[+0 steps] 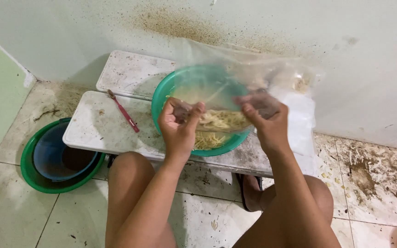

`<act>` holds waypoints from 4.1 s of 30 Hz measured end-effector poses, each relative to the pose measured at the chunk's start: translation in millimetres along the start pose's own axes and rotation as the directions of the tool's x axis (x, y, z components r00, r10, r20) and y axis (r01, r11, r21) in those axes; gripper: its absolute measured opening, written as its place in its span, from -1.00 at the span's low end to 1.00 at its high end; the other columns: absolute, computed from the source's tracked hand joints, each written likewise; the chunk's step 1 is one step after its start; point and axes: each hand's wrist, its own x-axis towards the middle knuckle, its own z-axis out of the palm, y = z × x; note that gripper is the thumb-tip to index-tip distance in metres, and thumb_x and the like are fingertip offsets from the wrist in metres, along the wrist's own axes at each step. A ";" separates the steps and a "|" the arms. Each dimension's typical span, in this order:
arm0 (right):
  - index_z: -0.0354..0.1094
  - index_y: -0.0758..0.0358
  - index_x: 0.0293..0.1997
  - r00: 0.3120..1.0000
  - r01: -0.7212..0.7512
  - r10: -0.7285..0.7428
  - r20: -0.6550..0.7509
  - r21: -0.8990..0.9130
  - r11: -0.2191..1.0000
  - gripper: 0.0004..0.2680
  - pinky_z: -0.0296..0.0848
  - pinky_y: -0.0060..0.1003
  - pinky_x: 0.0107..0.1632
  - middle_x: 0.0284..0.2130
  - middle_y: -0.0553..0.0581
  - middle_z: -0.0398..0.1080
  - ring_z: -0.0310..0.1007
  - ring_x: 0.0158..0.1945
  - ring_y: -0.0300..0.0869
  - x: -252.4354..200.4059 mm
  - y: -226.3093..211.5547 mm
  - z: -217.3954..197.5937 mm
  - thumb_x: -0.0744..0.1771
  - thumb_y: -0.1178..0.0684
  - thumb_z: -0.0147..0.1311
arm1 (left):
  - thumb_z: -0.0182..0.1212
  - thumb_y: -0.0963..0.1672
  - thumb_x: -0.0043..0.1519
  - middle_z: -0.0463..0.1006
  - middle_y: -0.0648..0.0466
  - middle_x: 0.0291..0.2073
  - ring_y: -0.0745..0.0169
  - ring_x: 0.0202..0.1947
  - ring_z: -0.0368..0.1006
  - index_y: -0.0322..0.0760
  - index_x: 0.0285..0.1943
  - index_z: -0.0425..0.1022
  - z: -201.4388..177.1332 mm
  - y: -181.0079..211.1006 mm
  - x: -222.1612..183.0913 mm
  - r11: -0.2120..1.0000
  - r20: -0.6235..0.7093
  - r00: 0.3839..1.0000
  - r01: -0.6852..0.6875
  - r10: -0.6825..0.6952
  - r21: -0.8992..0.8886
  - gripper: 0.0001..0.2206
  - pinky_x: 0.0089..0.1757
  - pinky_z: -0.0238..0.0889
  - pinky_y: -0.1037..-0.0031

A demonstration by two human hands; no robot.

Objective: Scooping shredded material into plastic bags using a wooden spoon and hands for packaging.

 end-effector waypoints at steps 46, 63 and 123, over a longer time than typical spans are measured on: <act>0.59 0.52 -0.25 0.644 -0.762 0.726 -0.240 -0.118 0.637 -0.75 0.63 -0.09 -0.23 -0.52 0.48 0.52 0.60 -0.45 0.06 -110.4 66.7 -182.5 0.36 0.01 0.21 | 0.43 0.02 0.19 0.63 0.00 -0.59 -0.06 -0.50 0.61 -0.10 -0.37 0.50 60.2 -33.4 -147.2 0.647 0.429 0.875 -0.195 -0.225 0.737 -0.74 -0.36 0.42 0.23; 0.58 0.51 -0.32 0.772 -0.572 0.517 -0.369 -0.050 0.819 -0.80 0.68 -0.06 -0.26 -0.28 0.46 0.54 0.60 -0.36 0.11 -115.3 78.4 -188.7 0.38 0.10 0.20 | 0.28 -0.05 0.32 0.62 -0.05 -0.66 0.19 -0.61 0.54 -0.26 -0.35 0.52 80.0 -60.3 -148.6 0.849 0.259 0.891 0.215 -0.374 0.483 -0.76 -0.46 0.43 0.38; 0.42 0.23 -0.71 0.682 -0.731 0.586 -0.437 -0.374 0.571 -0.72 0.30 -0.36 -0.51 -0.80 0.19 0.36 0.52 -0.64 -0.09 -133.5 176.3 -202.2 0.29 0.01 0.19 | 0.52 -0.16 -0.25 0.48 -0.03 -0.41 0.07 -0.41 0.48 -0.36 0.03 0.45 126.9 -128.2 -173.7 -0.050 0.864 0.458 -0.887 -0.210 0.458 -0.40 -0.51 0.30 0.29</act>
